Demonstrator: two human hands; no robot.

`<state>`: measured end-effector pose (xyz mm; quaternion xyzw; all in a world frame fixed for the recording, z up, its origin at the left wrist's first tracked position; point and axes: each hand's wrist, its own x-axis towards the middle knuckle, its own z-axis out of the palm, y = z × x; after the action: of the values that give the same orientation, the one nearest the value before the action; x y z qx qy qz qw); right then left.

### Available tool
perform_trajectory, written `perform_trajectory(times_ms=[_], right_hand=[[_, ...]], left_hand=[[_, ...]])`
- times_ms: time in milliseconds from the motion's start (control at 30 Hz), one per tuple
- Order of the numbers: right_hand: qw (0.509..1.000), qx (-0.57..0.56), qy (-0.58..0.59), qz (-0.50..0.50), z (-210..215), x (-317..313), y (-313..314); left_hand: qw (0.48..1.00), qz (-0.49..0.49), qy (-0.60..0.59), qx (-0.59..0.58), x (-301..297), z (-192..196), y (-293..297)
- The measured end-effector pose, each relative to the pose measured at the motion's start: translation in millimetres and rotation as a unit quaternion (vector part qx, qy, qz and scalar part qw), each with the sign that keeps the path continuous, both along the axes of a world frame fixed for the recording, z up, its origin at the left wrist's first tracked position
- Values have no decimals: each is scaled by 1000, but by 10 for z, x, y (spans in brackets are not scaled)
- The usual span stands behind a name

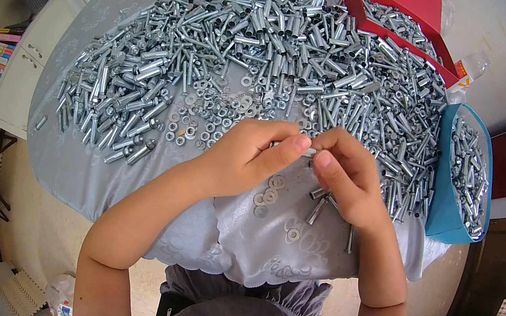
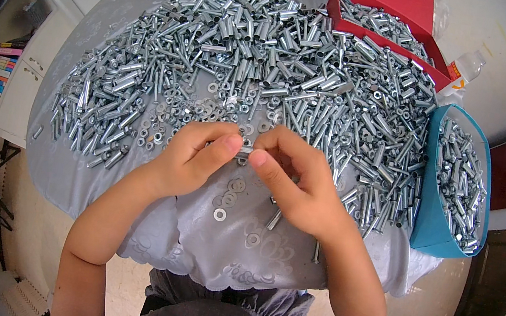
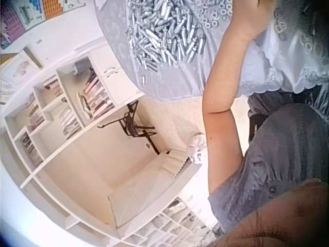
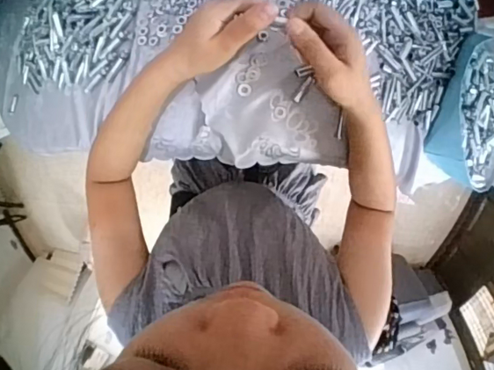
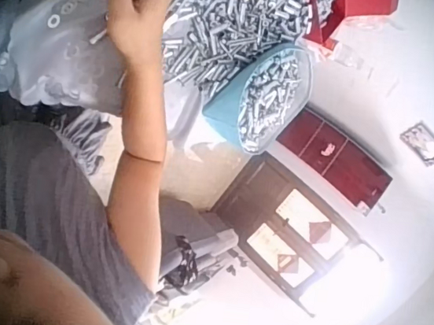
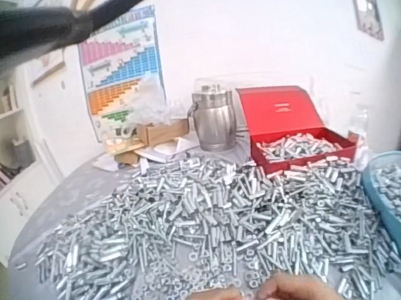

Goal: The person repeatedly picks a bolt and a washer from a large pile on a table, threads the washer onto the bolt, and places the assembled unit back on the table. The process is continuous and repetitive, with no tools used.

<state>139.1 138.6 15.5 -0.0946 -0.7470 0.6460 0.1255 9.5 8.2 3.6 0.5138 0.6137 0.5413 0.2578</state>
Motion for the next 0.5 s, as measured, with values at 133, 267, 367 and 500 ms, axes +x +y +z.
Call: perform_trajectory(times_ms=[133,267,367,500], right_hand=[[998,-32,-50,-6,-7,9,14],[999,9,-25,30,-7,25,39],[997,-13,-65,45,40,27,55],[999,-27,-12,-18,-56,-1,2]], left_hand=[[1000,-4,18,-9,-8,-8,-1],[1000,10,12,-9,8,2,-9],[1000,-12,12,-14,-6,5,-5],[1000,-11,17,2,23,-4,8]])
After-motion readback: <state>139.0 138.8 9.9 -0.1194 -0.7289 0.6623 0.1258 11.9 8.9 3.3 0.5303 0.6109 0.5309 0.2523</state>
